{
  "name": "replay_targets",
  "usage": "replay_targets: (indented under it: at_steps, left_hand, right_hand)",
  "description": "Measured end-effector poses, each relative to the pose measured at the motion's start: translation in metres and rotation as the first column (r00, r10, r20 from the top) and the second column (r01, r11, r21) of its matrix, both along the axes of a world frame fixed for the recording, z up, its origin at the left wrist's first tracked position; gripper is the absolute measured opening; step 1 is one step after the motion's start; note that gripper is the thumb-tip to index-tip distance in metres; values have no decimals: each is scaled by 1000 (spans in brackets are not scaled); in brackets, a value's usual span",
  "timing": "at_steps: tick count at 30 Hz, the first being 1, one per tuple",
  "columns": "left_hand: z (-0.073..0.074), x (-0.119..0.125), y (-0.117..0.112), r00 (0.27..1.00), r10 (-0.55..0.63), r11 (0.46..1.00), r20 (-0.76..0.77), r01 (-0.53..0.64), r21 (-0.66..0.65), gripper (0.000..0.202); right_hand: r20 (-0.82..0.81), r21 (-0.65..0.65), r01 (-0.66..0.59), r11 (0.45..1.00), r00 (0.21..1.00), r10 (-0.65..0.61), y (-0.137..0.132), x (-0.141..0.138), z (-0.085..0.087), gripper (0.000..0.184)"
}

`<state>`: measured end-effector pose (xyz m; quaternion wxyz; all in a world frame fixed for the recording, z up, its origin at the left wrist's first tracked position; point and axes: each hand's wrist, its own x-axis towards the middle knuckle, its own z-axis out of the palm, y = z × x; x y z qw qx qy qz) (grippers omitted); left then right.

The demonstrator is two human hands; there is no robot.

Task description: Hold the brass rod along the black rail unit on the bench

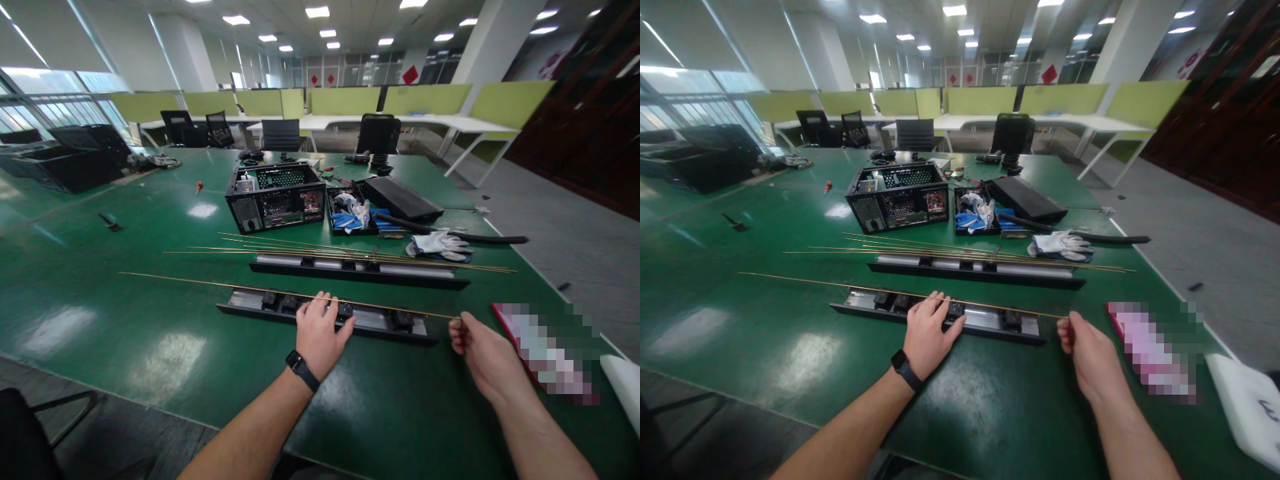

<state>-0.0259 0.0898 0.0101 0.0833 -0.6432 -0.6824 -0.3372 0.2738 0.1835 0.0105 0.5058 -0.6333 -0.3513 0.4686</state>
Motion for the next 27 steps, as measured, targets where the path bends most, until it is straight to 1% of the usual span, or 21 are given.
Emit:
replay_targets:
  at_steps: [3, 6, 8, 11, 15, 20, 24, 27]
  left_hand:
    - [0, 0, 0, 1000, 0, 1000, -6, 0, -4, 39]
    - [0, -1, 0, 1000, -2, 1000, -9, 2, -8, 40]
    - [-1, -1, 0, 1000, -3, 1000, -12, 3, -13, 40]
    - [-1, -1, 0, 1000, -1, 1000, -12, 1, -16, 40]
    - [-1, -1, 0, 1000, -4, 1000, -11, 4, -16, 39]
    - [-1, -1, 0, 1000, -5, 1000, -8, 5, -8, 38]
    - [-1, -1, 0, 1000, -1, 1000, -12, 1, 1, 38]
    - [-2, -1, 1, 1000, -3, 1000, -17, 3, 2, 39]
  right_hand:
    - [69, 22, -77, 997, 995, 75, -7, -23, 4, 49]
    - [154, 29, -120, 992, 981, 114, -12, -40, 9, 53]
    - [192, 30, -133, 991, 973, 125, -14, -46, 12, 53]
    - [201, 42, -127, 991, 973, 117, -14, -46, 12, 51]
    - [136, 58, -58, 997, 989, 50, -8, -32, 2, 45]
    - [67, 77, 68, 995, 995, -73, 8, 0, -8, 35]
    - [17, 37, 175, 984, 984, -176, 19, 23, -6, 28]
    - [1, 15, 222, 975, 975, -222, 23, 34, -2, 25]
